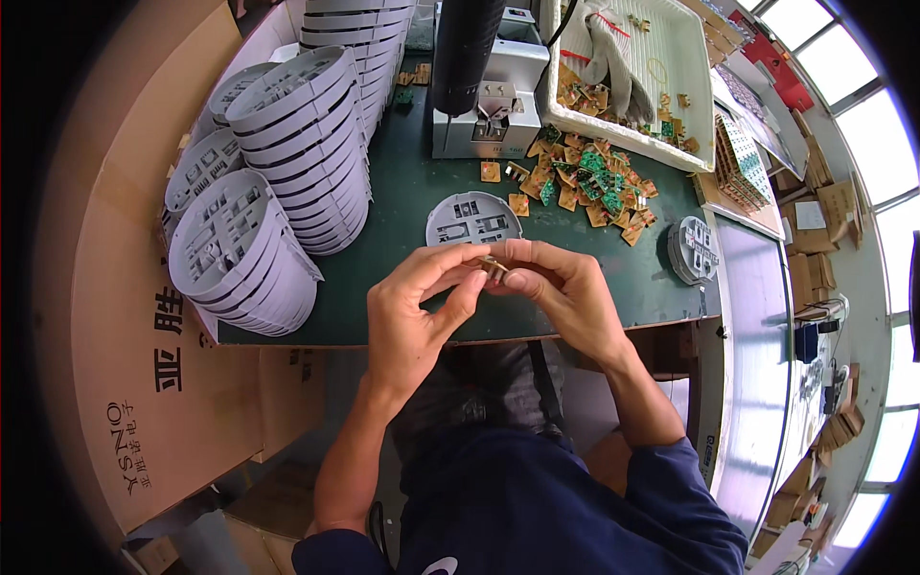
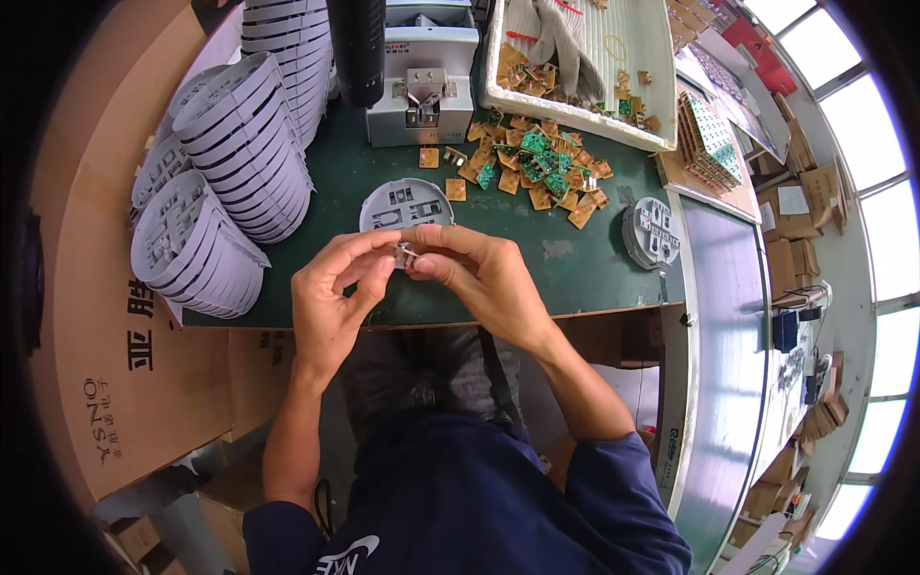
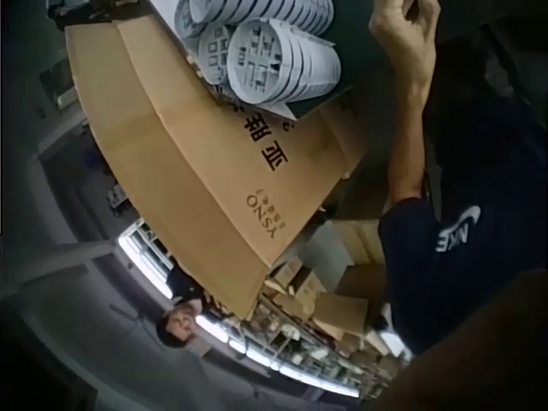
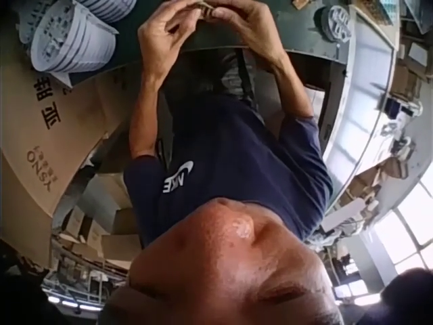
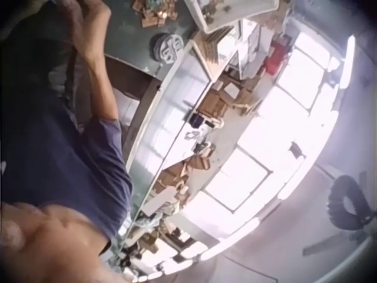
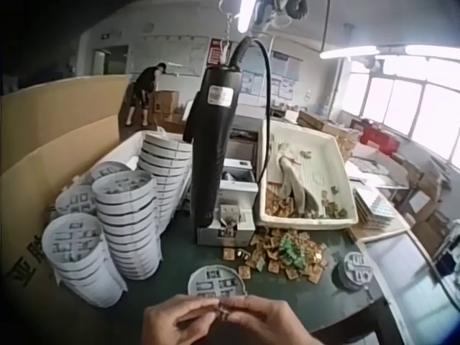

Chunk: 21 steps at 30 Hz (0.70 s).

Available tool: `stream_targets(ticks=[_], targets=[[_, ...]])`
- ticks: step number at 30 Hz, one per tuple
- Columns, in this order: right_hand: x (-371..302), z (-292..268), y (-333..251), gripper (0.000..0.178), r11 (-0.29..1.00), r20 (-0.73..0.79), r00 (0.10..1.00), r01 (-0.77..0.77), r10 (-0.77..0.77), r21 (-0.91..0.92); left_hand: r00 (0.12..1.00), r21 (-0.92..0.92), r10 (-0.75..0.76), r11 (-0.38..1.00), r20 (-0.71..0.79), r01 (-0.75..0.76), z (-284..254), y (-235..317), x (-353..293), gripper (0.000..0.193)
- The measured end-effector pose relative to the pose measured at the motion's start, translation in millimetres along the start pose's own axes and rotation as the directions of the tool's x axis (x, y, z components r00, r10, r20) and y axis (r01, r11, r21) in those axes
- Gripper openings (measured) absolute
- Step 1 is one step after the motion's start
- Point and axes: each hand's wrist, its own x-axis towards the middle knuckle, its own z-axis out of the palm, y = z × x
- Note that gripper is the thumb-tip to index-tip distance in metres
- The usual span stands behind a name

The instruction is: Assembling LED light components by placing circular boards into housings and using an electric screwdriver.

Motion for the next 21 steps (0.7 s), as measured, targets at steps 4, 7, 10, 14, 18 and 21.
stream_targets(ticks=[4,7,10,14,18,21], targets=[[1,-6,3,0.031,1.0,0.042,0.999,0.024,-0.025,0.017,0.992,0.107,0.117,0.988,-0.049,-0.111,5,1,0,0.021],[2,-8,5,0.031,0.997,0.058,0.996,0.073,-0.07,-0.035,0.993,0.111,0.071,0.992,-0.092,-0.06,7,4,-5,0.018],[3,-9,8,0.032,0.994,0.063,0.994,0.097,-0.093,-0.056,0.987,0.198,0.112,0.976,-0.114,-0.088,10,7,-6,0.016],[2,-11,14,0.031,0.995,0.09,0.992,0.089,-0.093,0.049,0.963,0.384,0.255,0.901,-0.086,-0.204,10,13,-5,0.016],[1,-11,16,0.03,0.99,0.113,0.993,0.03,-0.045,0.135,0.961,0.373,0.264,0.902,-0.081,-0.216,9,13,-4,0.019],[1,-11,25,0.031,0.923,0.13,0.991,-0.022,-0.031,0.384,0.97,0.275,0.22,0.943,-0.104,-0.185,8,9,-2,0.022]])
